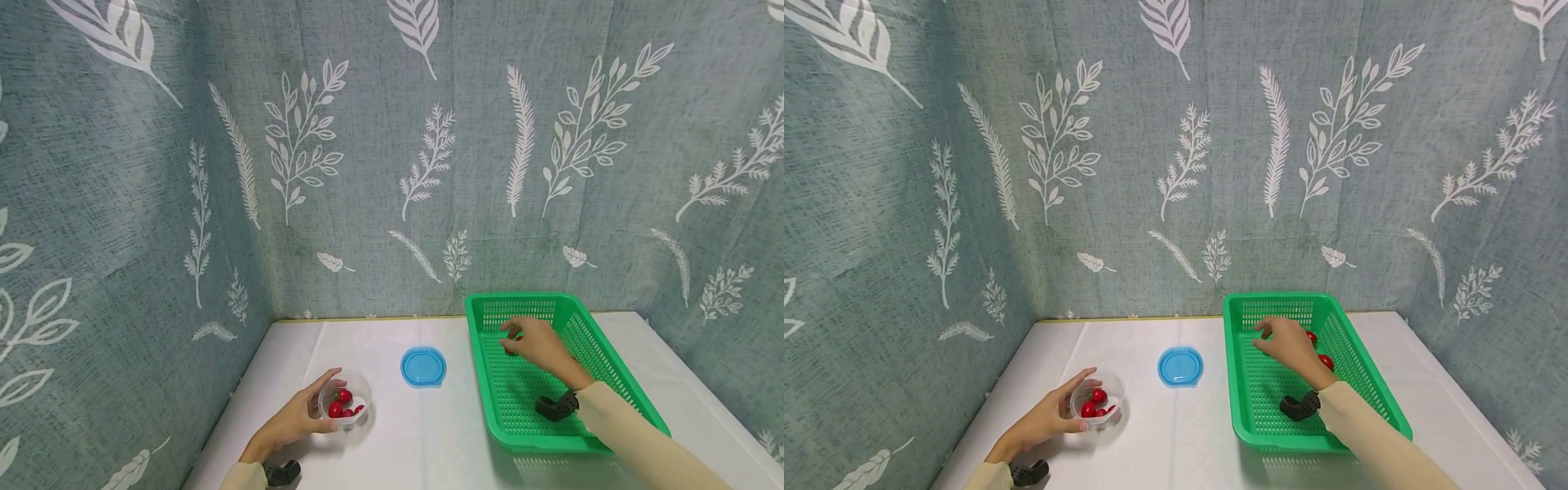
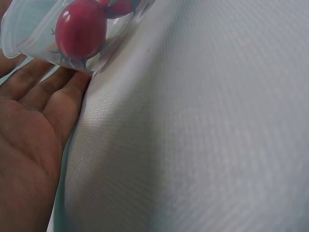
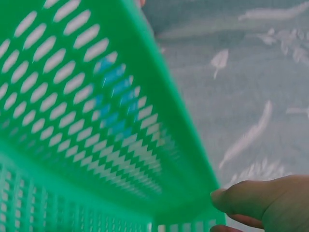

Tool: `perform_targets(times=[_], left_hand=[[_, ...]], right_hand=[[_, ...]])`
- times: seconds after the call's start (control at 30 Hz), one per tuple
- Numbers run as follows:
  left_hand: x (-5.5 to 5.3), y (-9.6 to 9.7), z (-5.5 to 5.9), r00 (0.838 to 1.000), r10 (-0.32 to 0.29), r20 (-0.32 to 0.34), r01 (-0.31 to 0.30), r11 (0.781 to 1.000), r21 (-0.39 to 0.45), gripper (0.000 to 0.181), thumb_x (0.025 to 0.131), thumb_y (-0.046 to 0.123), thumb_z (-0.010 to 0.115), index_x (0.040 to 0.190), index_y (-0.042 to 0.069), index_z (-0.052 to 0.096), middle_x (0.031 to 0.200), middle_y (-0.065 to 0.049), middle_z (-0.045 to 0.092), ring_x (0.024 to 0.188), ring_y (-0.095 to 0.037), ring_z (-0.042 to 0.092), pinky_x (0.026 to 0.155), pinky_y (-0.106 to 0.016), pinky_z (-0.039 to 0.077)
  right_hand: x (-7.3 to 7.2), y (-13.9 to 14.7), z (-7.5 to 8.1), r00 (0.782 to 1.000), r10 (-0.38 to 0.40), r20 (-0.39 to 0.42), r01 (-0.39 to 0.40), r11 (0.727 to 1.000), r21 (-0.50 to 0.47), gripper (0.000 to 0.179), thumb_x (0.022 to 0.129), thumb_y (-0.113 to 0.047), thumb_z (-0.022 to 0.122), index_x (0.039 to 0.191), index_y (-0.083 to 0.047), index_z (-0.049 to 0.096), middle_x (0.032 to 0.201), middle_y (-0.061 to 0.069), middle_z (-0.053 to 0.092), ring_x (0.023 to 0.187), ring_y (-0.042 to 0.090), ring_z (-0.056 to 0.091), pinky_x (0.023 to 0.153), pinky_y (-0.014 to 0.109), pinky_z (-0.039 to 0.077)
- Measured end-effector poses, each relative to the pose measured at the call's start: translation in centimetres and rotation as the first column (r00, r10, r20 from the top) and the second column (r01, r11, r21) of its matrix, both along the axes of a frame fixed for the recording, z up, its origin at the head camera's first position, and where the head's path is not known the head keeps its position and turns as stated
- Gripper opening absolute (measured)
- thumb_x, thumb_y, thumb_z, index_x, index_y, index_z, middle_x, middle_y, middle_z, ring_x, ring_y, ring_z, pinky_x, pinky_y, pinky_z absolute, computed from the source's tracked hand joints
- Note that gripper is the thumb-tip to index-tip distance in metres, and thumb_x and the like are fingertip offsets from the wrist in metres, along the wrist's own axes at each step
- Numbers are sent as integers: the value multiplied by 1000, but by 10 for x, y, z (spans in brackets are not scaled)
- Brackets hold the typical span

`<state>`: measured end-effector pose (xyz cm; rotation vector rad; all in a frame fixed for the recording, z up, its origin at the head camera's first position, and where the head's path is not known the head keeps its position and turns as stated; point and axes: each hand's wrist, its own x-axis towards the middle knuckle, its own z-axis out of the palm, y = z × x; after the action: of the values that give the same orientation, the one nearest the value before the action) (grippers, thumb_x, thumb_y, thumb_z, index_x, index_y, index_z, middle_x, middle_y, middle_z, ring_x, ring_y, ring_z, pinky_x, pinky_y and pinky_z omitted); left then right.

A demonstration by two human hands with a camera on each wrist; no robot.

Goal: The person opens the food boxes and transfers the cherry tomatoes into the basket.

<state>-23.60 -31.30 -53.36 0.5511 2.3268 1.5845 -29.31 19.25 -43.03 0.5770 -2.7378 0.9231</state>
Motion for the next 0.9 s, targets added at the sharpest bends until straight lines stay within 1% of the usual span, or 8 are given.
perform_targets(times=[0.03,0.1,0.23,0.33,0.43,0.5,0.6,0.9], left_hand=[[0,0,0,1000,-1,3,1,1000,0,101,88,16,84,166,16,19,158,-12,43,146,-21,31,97,-27,42],[0,0,-1,1000,2,5,-2,1000,0,101,88,15,84,166,15,19,158,-12,43,147,-30,29,98,-28,42],[-1,0,0,1000,9,13,-9,1000,-9,101,88,16,84,166,16,19,158,-11,42,145,-30,28,93,-26,42],[0,1,1,1000,15,10,-15,1000,-22,102,87,17,85,166,15,19,158,-12,43,146,-31,27,93,-28,43],[0,2,2,1000,20,10,-20,1000,-22,104,86,18,86,166,15,19,158,-12,44,149,-33,25,101,-39,45],[0,2,3,1000,19,3,-19,1000,-20,104,86,19,86,166,15,20,157,-12,44,151,-35,23,108,-50,41],[0,2,4,1000,13,-1,-13,1000,-7,104,86,19,86,166,16,20,157,-12,44,152,-35,23,111,-59,36],[1,2,4,1000,1,-4,-1,1000,-3,105,85,17,87,166,16,20,158,-11,44,152,-33,24,112,-52,38]], right_hand=[[-1,-4,1,1000,11,-10,-11,1000,0,25,92,-14,77,113,-3,75,93,7,74,74,17,66,61,37,51],[-1,-12,3,999,39,-30,-39,999,-4,25,92,-14,77,114,-3,75,96,10,74,78,21,68,66,40,52],[0,-31,7,995,78,-64,-78,997,2,24,93,-15,77,114,-4,75,96,7,75,87,26,68,74,46,53],[3,-47,10,994,95,-46,-95,995,-7,22,93,-17,77,112,-6,75,94,2,73,82,21,66,70,41,52],[7,-64,12,994,111,-23,-112,994,-16,20,93,-18,78,111,-9,76,92,0,71,73,14,61,63,35,49],[9,-76,13,992,125,-15,-126,992,-24,19,93,-18,78,110,-9,76,91,0,71,67,10,57,59,32,47],[13,-92,14,987,163,-14,-163,986,-39,19,93,-17,78,110,-10,76,90,0,71,62,8,54,56,30,46],[23,-139,10,969,246,25,-244,968,-54,19,92,-18,79,110,-13,76,89,-5,69,66,9,56,61,29,48]])
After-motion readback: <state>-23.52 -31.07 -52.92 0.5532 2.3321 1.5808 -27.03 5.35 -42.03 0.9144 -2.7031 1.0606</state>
